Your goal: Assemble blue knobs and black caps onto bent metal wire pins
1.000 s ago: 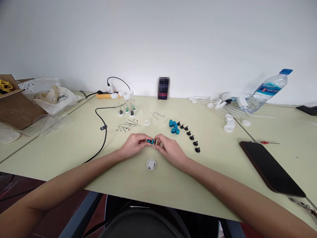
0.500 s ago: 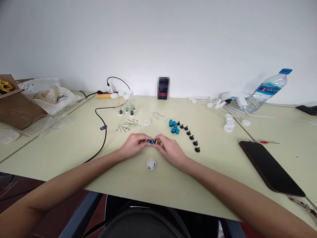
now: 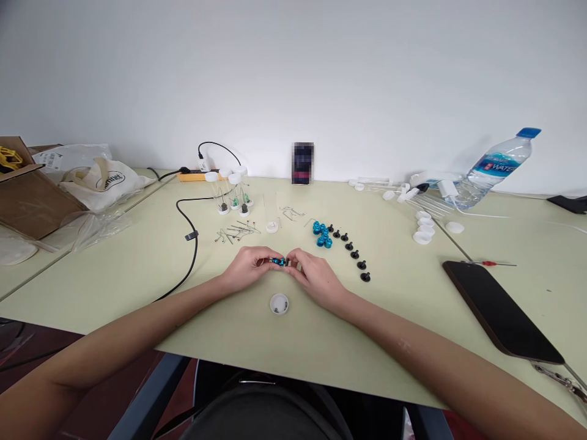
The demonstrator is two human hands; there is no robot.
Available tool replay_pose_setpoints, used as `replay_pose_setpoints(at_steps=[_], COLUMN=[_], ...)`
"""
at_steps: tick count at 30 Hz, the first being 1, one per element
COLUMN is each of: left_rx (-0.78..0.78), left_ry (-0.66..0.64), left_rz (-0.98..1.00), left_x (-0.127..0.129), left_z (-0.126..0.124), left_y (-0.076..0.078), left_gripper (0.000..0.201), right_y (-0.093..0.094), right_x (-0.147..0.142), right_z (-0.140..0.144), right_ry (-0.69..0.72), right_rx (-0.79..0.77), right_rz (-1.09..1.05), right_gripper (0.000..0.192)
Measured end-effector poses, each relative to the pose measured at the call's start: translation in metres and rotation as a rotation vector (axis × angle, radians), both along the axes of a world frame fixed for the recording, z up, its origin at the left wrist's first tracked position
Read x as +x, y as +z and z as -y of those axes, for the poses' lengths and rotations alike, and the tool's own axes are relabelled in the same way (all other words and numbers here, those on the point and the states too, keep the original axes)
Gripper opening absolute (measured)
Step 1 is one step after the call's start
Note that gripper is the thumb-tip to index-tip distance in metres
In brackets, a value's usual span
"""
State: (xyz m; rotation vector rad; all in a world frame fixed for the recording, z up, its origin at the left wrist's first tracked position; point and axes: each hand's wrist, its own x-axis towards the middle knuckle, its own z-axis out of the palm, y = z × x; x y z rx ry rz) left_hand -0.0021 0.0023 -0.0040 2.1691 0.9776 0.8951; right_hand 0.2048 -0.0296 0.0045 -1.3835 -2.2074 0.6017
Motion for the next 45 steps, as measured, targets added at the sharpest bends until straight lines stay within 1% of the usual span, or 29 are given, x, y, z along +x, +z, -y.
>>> replay_pose_setpoints(at_steps=[5, 10, 14, 18, 32, 37, 41, 45], left_rx=[-0.002, -0.004, -0.006, -0.006, -0.014, -0.023, -0.021, -0.026], left_ry=[-0.006, -0.007, -0.001, -0.003, -0.007, -0.023, -0.013, -0.028], left_rz=[0.0, 0.001, 0.003, 0.007, 0.02, 0.025, 0.029, 0.028], left_x=[0.0, 0.0, 0.0002, 0.0005, 0.0006, 0.0005, 0.0005, 0.0007], left_z=[-0.0001, -0.0001, -0.0003, 0.0001, -0.0001, 0.0, -0.0001, 0.0001], left_y=[0.0004, 0.0005, 0.0002, 0.0004, 0.0006, 0.001, 0.0013, 0.0017], left_gripper=[0.019, 0.02, 0.019, 0.02, 0.016, 0.015, 0.015, 0.015], right_y=[0.0013, 0.0015, 0.0011, 0.0005, 0.0045, 0.0049, 0.0044, 0.0047], right_x=[0.0001, 0.0002, 0.0004, 0.0007, -0.0009, 0.0, 0.001, 0.0016], right_z=[0.0003, 0.0002, 0.0001, 0.0002, 0.0029, 0.0032, 0.0029, 0.0037], right_ry=[0.014, 0.022, 0.02, 0.021, -0.006, 0.023, 0.011, 0.056], right_rx=[0.0, 0.034, 0.004, 0.026, -0.013, 0.005, 0.0, 0.033], right_rz=[-0.006, 0.004, -0.013, 0.006, -0.036, -0.046, -0.066, -0.071], right_gripper=[0.02, 0.021, 0.023, 0.017, 0.026, 0.03, 0.032, 0.034])
